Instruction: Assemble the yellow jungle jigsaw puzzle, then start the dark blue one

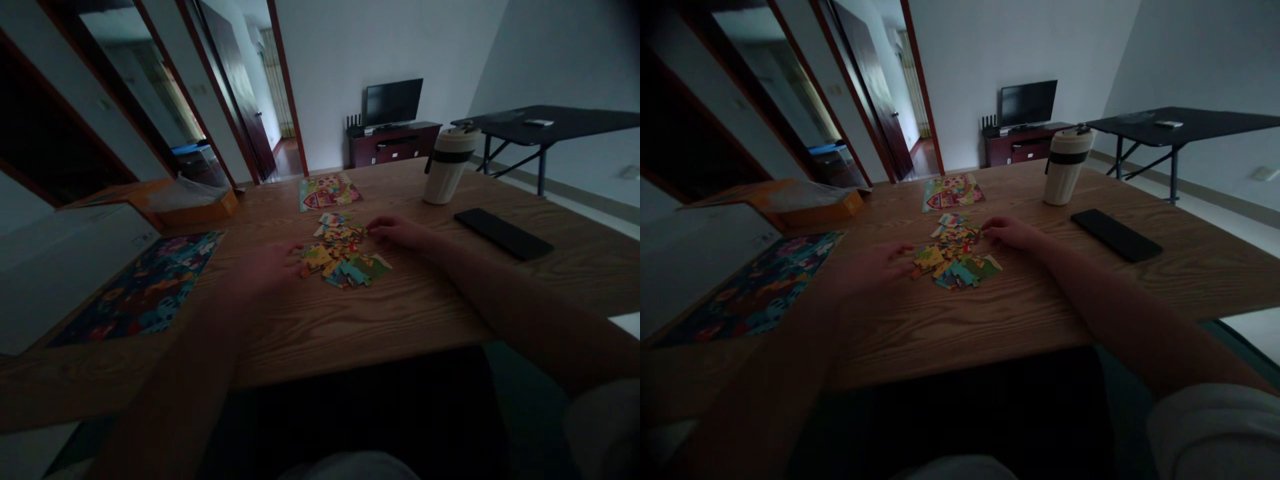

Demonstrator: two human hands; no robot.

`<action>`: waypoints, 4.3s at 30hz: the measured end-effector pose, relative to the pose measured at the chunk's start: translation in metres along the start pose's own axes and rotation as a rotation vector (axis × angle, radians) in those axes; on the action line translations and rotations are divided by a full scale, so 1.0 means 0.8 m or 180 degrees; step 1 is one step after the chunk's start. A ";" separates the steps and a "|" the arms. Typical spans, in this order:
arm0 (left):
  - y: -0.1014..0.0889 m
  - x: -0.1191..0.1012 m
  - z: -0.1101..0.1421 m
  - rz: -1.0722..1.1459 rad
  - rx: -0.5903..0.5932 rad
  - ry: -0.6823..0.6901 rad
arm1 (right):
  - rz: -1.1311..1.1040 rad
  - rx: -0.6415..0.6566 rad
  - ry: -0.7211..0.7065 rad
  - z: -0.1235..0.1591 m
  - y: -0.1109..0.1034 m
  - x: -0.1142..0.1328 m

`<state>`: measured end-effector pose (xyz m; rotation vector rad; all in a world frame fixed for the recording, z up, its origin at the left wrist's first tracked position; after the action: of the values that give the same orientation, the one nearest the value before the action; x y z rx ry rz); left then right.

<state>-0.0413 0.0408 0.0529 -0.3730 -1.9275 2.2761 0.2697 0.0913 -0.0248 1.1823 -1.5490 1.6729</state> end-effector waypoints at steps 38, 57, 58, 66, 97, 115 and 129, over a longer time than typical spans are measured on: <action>0.098 0.137 0.158 0.0570 -0.1115 -0.1389 | -0.0117 -0.0214 -0.1180 0.044 0.003 0.017; 0.100 0.073 0.163 0.0402 -0.1356 -0.1436 | 0.1012 0.0543 -0.1760 0.080 -0.031 0.007; 0.100 0.066 0.161 0.0415 -0.1312 -0.1400 | 0.1215 0.0647 -0.1891 0.087 -0.024 0.013; 0.057 -0.043 0.079 -0.0029 -0.0836 0.0362 | 0.2143 0.0931 -0.2360 0.089 0.042 0.041; 0.068 -0.069 -0.042 0.0203 -0.0352 0.1009 | 0.1065 0.1112 -0.1425 0.004 0.049 0.063; 0.065 -0.081 -0.032 -0.0180 -0.0304 0.1037 | 0.1729 0.0696 -0.1083 0.015 -0.018 0.008; 0.028 0.042 -0.070 0.0325 0.0325 0.0170 | 0.1892 0.0924 -0.1587 0.059 0.059 0.080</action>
<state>-0.0572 0.0986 0.0189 -0.5254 -1.7979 2.3901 0.2105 0.0271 0.0063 1.4635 -2.1783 2.1464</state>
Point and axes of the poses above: each hand's wrist, its own z-axis away from the middle knuckle, its own y-axis out of the palm, x = y × z, the point moved 4 cm from there along -z, towards the middle knuckle, and after that the axes turned 10 degrees about -y, right-handed, at the moved point
